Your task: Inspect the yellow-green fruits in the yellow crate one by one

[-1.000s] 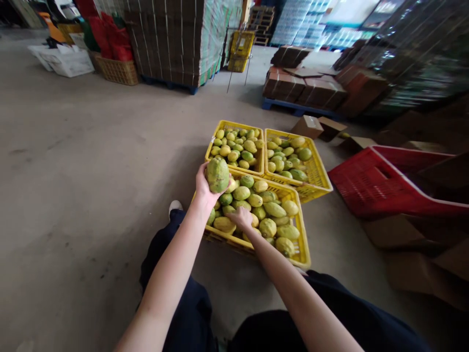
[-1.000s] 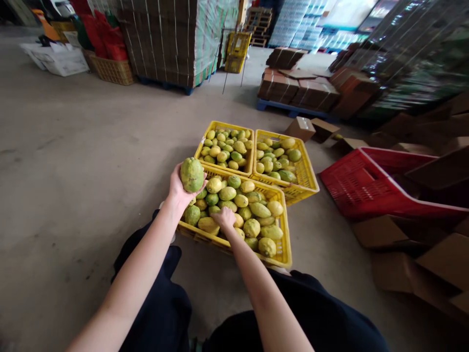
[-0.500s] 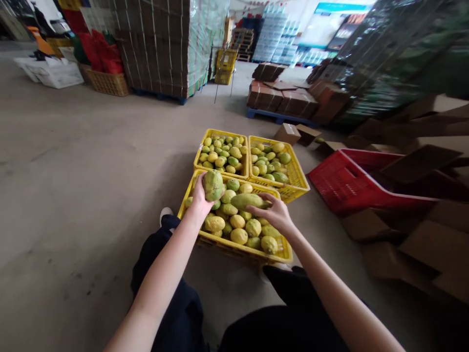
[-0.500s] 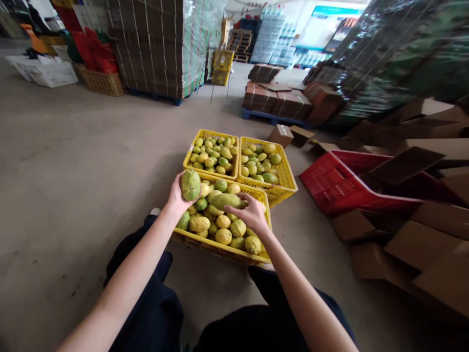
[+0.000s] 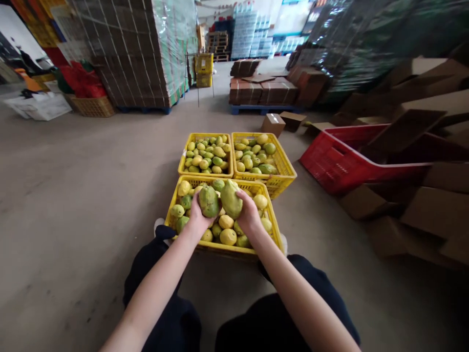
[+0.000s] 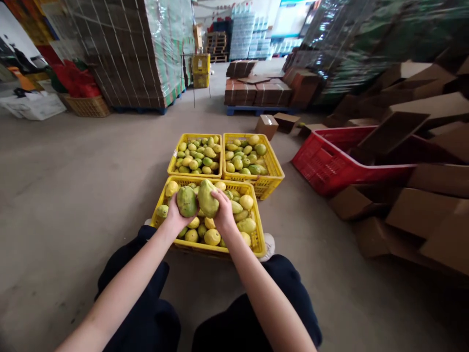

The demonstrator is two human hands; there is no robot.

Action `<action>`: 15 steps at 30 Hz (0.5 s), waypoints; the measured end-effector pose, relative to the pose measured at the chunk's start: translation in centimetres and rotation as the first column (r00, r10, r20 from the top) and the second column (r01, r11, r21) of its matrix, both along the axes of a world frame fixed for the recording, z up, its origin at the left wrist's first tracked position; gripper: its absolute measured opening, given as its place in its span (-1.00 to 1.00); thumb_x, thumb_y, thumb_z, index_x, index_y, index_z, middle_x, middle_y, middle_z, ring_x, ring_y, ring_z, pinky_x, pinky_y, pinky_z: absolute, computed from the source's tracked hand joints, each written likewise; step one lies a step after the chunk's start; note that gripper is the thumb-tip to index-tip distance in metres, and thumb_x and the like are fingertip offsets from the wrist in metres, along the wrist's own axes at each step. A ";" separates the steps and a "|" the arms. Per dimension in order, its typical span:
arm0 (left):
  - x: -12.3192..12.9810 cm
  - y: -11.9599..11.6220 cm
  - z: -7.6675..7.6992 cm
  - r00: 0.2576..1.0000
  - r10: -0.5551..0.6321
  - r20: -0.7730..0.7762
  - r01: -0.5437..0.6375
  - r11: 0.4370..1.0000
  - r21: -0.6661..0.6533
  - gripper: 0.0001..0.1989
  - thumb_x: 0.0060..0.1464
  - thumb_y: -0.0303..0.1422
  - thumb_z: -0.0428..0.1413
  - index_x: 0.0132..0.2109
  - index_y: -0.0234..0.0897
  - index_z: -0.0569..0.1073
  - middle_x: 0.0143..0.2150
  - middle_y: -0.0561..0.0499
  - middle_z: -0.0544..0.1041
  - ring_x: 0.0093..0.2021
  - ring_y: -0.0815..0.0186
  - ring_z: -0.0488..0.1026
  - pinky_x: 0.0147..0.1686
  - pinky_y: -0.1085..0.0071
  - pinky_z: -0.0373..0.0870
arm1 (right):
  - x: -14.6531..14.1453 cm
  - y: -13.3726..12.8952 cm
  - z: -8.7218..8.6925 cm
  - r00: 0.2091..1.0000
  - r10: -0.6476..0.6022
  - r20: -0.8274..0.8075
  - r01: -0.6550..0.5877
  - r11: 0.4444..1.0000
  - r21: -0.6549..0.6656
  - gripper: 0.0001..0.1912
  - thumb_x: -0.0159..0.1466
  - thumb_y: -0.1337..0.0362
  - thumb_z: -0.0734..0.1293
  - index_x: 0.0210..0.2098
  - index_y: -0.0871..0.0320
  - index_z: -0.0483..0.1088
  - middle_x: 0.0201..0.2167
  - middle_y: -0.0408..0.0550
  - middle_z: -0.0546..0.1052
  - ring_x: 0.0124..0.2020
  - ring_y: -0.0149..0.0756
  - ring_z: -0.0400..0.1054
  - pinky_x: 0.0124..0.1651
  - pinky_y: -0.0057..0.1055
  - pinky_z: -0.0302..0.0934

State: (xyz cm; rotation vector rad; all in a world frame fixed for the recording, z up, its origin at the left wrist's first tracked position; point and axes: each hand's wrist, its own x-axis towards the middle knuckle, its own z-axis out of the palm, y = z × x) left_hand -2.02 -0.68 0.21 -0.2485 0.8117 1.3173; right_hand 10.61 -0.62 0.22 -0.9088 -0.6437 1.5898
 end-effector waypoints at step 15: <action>1.8 0.2 1.3 0.993 -0.097 -0.062 0.108 0.974 0.199 -0.73 0.21 -0.19 0.04 -0.14 -0.24 0.54 -0.34 -0.05 0.62 -0.11 0.11 0.60 -0.12 0.28 0.54 | 0.4 -0.2 -0.2 0.983 -0.164 -0.079 0.165 0.986 0.008 -0.58 0.05 -0.10 0.39 -0.22 0.04 0.49 -0.24 -0.10 0.66 0.06 -0.06 0.49 0.03 -0.23 0.44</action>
